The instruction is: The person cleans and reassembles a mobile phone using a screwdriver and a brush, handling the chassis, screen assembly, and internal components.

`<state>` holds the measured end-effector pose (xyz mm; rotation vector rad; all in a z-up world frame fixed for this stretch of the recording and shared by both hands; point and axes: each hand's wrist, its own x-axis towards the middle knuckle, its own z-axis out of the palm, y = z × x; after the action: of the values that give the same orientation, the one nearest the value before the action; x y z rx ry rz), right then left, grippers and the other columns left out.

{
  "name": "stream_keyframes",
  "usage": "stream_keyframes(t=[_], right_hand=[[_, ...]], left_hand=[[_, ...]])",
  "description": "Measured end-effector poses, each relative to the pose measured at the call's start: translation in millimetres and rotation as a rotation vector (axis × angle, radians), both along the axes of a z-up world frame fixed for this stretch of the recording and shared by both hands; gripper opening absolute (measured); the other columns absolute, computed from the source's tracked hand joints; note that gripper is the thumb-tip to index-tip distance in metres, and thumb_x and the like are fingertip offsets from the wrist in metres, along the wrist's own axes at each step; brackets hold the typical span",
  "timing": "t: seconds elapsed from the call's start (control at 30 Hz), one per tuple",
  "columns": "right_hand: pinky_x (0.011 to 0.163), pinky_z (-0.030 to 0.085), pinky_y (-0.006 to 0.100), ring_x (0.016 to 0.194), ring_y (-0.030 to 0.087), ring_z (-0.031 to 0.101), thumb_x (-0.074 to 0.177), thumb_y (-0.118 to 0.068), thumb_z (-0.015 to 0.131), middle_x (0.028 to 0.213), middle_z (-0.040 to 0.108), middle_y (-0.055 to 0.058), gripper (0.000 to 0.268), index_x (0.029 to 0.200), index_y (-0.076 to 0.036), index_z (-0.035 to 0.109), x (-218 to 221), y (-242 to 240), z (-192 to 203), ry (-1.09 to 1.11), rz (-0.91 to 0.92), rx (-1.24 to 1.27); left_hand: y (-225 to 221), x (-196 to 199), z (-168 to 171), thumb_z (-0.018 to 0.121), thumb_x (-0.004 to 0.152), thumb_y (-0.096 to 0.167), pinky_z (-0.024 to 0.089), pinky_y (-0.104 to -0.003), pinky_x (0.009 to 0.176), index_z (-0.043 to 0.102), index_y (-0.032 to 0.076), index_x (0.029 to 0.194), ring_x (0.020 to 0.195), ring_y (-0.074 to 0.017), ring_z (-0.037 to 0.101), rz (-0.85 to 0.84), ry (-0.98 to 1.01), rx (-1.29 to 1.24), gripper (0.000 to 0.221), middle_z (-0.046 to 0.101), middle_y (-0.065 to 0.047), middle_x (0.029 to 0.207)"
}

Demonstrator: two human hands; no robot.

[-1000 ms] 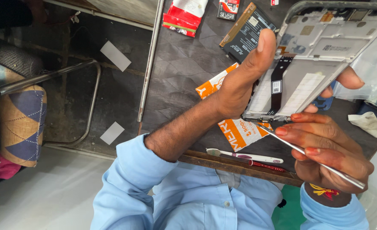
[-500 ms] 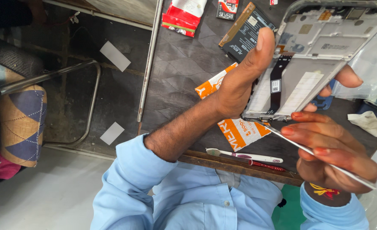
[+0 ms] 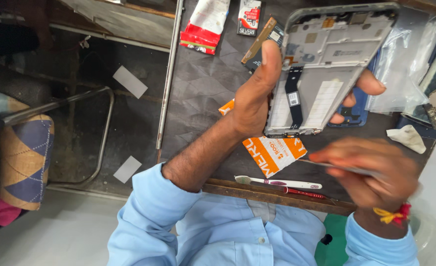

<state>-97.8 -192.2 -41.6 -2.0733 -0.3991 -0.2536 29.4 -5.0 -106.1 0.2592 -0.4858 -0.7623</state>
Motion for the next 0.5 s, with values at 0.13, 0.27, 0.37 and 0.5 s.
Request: stream_keyframes(t=[0.13, 0.27, 0.37, 0.5], right_hand=[[0.084, 0.067, 0.049, 0.088, 0.033, 0.078, 0.102, -0.017, 0.067, 0.097, 0.072, 0.022, 0.016, 0.103, -0.004, 0.058, -13.7, 11.3, 0.3, -0.130, -0.038, 0.333], [0.087, 0.066, 0.055, 0.094, 0.041, 0.077, 0.106, -0.019, 0.060, 0.098, 0.071, 0.026, 0.023, 0.111, -0.004, 0.043, -0.7, 21.8, -1.5, -0.188, 0.043, 0.210], [0.089, 0.063, 0.055, 0.095, 0.042, 0.076, 0.111, -0.017, 0.057, 0.099, 0.070, 0.029, 0.021, 0.113, -0.003, 0.042, 5.4, 27.7, -5.4, -0.193, 0.066, 0.168], [0.088, 0.065, 0.053, 0.091, 0.039, 0.076, 0.111, -0.017, 0.057, 0.099, 0.069, 0.031, 0.022, 0.111, -0.001, 0.041, 8.2, 30.1, -10.5, -0.236, 0.012, 0.156]], left_hand=[[-1.7, -6.5, -3.7, 0.032, 0.105, 0.076, 0.059, -0.036, 0.104, 0.034, -0.007, 0.159, 0.114, -0.0214, 0.060, -0.028, 0.030, -0.001, 0.099, 0.052, -0.031, 0.140], [-4.9, -8.2, -4.8, 0.031, 0.107, 0.075, 0.059, -0.035, 0.102, 0.034, -0.007, 0.156, 0.113, -0.0211, 0.060, -0.011, 0.008, 0.003, 0.096, 0.051, -0.031, 0.139], [-7.3, -9.1, -8.6, 0.028, 0.109, 0.074, 0.060, -0.035, 0.103, 0.035, -0.007, 0.155, 0.113, -0.0208, 0.061, -0.025, 0.042, -0.025, 0.093, 0.052, -0.030, 0.140], [-11.9, -7.6, -12.6, 0.026, 0.109, 0.072, 0.060, -0.035, 0.100, 0.036, -0.007, 0.157, 0.112, -0.0208, 0.061, -0.036, 0.068, -0.061, 0.093, 0.052, -0.030, 0.139]])
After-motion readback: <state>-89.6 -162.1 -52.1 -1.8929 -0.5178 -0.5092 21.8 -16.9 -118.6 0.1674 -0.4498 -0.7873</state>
